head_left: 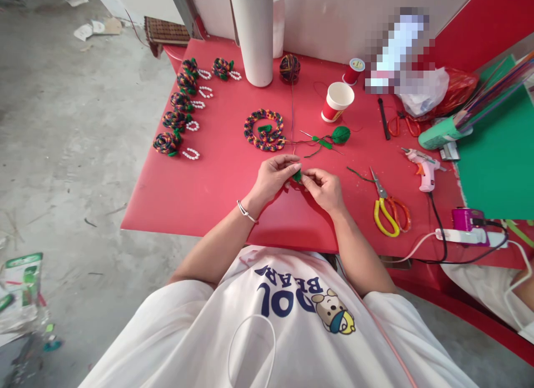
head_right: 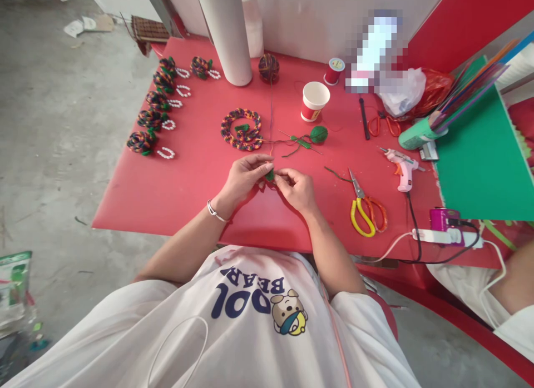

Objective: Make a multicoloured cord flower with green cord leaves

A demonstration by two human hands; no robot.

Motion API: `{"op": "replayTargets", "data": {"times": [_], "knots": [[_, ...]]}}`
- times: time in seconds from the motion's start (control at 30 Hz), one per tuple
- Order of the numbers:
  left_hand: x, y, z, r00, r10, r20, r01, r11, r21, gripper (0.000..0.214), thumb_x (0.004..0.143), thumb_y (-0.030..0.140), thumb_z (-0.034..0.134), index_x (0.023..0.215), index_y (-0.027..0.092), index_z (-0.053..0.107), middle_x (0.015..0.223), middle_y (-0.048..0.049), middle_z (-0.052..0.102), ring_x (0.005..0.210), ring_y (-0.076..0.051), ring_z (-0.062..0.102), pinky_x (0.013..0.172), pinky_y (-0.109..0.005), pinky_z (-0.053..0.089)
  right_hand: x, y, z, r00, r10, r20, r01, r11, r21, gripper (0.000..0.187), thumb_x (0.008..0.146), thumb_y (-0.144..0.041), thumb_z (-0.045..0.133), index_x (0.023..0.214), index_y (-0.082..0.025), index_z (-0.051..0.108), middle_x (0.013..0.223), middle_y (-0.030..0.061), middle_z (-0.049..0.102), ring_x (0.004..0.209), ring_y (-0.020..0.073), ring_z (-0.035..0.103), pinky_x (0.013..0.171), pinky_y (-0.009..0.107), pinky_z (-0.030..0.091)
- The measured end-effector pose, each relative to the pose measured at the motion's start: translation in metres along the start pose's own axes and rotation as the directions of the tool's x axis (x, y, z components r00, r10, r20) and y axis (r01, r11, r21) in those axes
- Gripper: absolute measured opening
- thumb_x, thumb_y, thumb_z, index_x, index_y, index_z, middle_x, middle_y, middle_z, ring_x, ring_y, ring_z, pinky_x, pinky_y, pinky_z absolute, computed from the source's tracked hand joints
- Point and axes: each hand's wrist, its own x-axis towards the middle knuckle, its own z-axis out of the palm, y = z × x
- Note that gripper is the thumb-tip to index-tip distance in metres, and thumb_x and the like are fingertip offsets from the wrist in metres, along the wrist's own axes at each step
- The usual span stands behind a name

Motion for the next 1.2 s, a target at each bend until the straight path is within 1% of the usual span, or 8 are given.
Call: {"op": "replayTargets", "data": {"times": [0.43,0.57,0.67,0.77,0.83,0.93,1.03,1.2], "knots": [[-0.003,-0.005,0.005,0.999,0.049,-0.023,-0.048,0.998,0.045,0.032,0.075,0.042,0.091,0.079,0.014,0.075,0.059,0.0012,0.064,0.045,-0.007,0.056,0.041,-0.018,0.045,-0.003,-0.009,0.007,0.982,-0.170,-0.081,0.156,0.975,-0.160,0.024,0.090,-0.044,0.074,0.085,-0.022,0.078,0.075,0.0028,0.077,0.063,0.0157,0.062,0.063,0.030,0.050],[-0.002,-0.007,0.004,1.000,0.020,0.020,-0.019,0.999,-0.026,0.036,0.072,0.040,0.092,0.090,0.012,0.076,0.069,-0.0004,0.070,0.048,-0.010,0.064,0.046,-0.022,0.054,0.000,-0.002,0.006,0.978,-0.147,-0.150,0.123,0.980,-0.159,0.027,0.090,-0.047,0.073,0.087,-0.021,0.078,0.078,0.0045,0.077,0.068,0.0171,0.065,0.067,0.030,0.054],[-0.001,-0.004,0.003,1.000,-0.004,0.001,0.004,0.997,-0.078,0.043,0.064,0.029,0.094,0.100,0.013,0.075,0.076,-0.0010,0.075,0.051,-0.012,0.067,0.049,-0.025,0.058,0.003,0.003,0.005,0.984,-0.063,-0.167,0.063,0.998,-0.002,0.038,0.088,-0.051,0.073,0.111,-0.022,0.078,0.106,0.0088,0.082,0.074,0.0168,0.070,0.064,0.029,0.057],[0.000,-0.001,0.003,0.996,0.040,-0.073,-0.046,0.996,-0.082,0.038,0.063,0.024,0.092,0.095,0.013,0.075,0.073,0.0001,0.074,0.048,-0.010,0.064,0.046,-0.023,0.055,0.003,0.004,0.007,0.997,0.072,0.038,-0.078,0.979,0.190,0.066,0.083,-0.057,0.077,0.139,-0.024,0.067,0.124,0.0113,0.080,0.071,0.0168,0.074,0.049,0.025,0.053],[0.000,0.001,0.002,0.992,0.065,-0.104,-0.074,0.994,-0.080,0.034,0.062,0.023,0.091,0.091,0.013,0.075,0.071,0.0007,0.073,0.045,-0.009,0.061,0.043,-0.022,0.052,0.002,0.003,0.008,0.980,0.131,0.152,-0.160,0.968,0.194,0.071,0.082,-0.061,0.079,0.140,-0.022,0.067,0.107,0.0101,0.083,0.068,0.0191,0.076,0.045,0.025,0.052],[0.001,0.002,0.002,0.989,0.069,-0.128,-0.077,0.995,-0.056,0.031,0.064,0.024,0.090,0.089,0.014,0.075,0.070,0.0003,0.073,0.044,-0.008,0.058,0.041,-0.021,0.049,-0.001,0.000,0.010,0.978,0.160,0.136,-0.175,0.979,0.108,0.057,0.085,-0.065,0.076,0.119,-0.019,0.077,0.076,0.0046,0.078,0.059,0.0181,0.072,0.045,0.025,0.052],[0.001,0.002,0.002,0.987,0.058,-0.148,-0.064,0.997,-0.038,0.033,0.063,0.027,0.090,0.089,0.014,0.074,0.071,-0.0011,0.075,0.044,-0.008,0.057,0.039,-0.020,0.047,-0.003,-0.001,0.010,0.994,0.055,0.096,-0.054,0.999,-0.003,0.043,0.092,-0.062,0.070,0.097,-0.020,0.081,0.064,0.0011,0.072,0.051,0.0142,0.065,0.049,0.025,0.052],[0.001,0.001,0.002,0.988,0.040,-0.149,-0.049,0.997,-0.057,0.039,0.057,0.028,0.094,0.087,0.013,0.074,0.071,-0.0022,0.076,0.045,-0.008,0.059,0.042,-0.020,0.048,-0.004,-0.002,0.009,0.984,-0.127,0.122,0.147,0.974,-0.171,0.028,0.098,-0.044,0.066,0.100,-0.023,0.085,0.067,0.0003,0.074,0.058,0.0147,0.065,0.060,0.026,0.050]]}}
